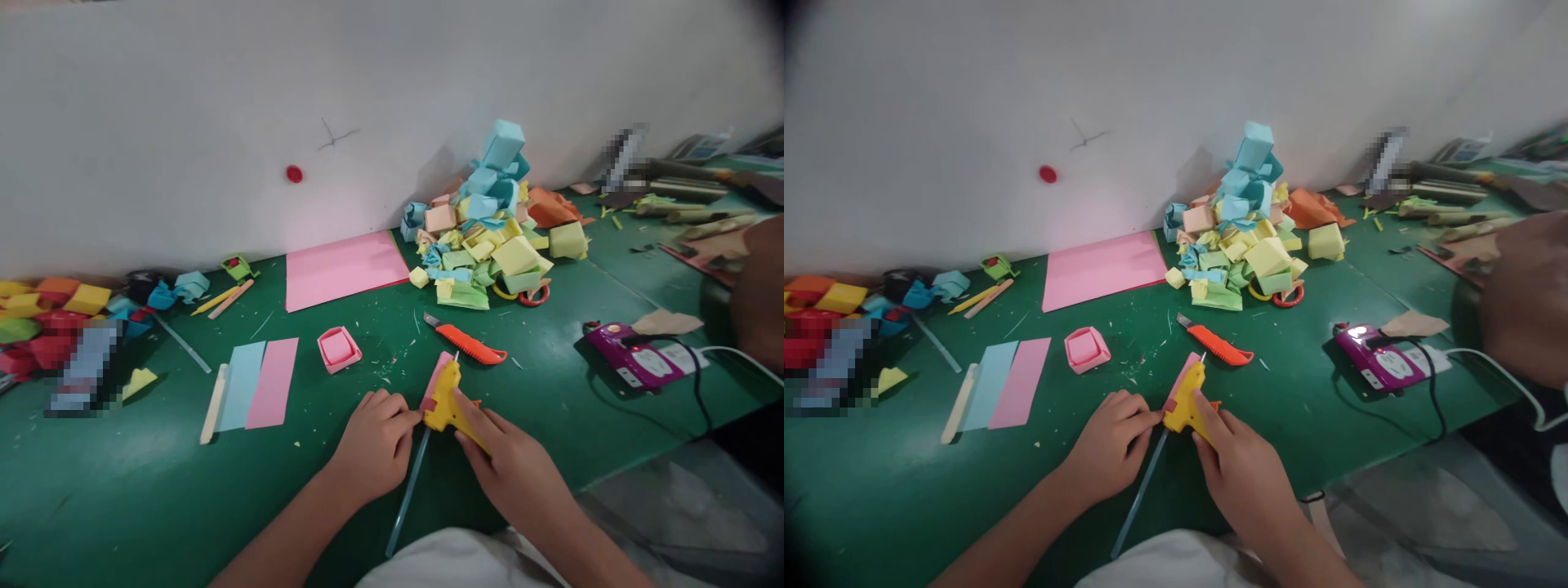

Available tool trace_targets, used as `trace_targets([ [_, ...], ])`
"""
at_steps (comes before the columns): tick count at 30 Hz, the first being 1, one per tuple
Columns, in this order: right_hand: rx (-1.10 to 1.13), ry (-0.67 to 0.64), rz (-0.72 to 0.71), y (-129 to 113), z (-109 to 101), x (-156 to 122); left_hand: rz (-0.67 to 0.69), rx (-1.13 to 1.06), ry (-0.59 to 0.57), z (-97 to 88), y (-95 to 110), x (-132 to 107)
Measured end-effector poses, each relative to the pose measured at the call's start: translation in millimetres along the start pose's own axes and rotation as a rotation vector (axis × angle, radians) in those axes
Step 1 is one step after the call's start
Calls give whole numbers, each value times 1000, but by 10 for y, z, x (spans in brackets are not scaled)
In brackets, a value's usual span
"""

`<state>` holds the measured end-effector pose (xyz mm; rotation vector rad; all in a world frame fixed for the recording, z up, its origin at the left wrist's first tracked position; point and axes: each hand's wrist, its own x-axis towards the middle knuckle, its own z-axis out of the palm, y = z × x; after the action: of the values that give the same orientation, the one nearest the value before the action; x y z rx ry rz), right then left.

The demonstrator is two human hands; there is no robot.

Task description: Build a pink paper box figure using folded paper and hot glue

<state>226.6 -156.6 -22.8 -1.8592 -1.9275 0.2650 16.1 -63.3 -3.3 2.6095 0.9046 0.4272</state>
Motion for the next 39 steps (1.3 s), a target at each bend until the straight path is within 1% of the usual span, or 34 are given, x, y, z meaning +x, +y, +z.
trace_targets([
  [5,-6,-1,-16,25,0,34,-32,-44,12,23,-7,3],
  [11,51,25,-14,82,2,90,-59,-50,32,20,-8,5],
  [15,69,41,-20,138,16,134,-51,-51,38,14,-13,8],
  [20,52,47,-11,182,24,177,-29,-27,53,55,-41,-8],
  [24,31,57,-1,164,3,195,-9,-34,65,63,-58,-8],
  [27,0,52,17,117,-43,218,-9,-49,104,39,-46,2],
  [30,-51,15,37,54,-112,259,14,-20,132,22,-21,4],
  [34,-154,-78,54,-46,-219,341,68,42,87,33,-1,1],
  [39,-251,-188,71,-184,-343,466,45,26,75,46,-15,0],
])
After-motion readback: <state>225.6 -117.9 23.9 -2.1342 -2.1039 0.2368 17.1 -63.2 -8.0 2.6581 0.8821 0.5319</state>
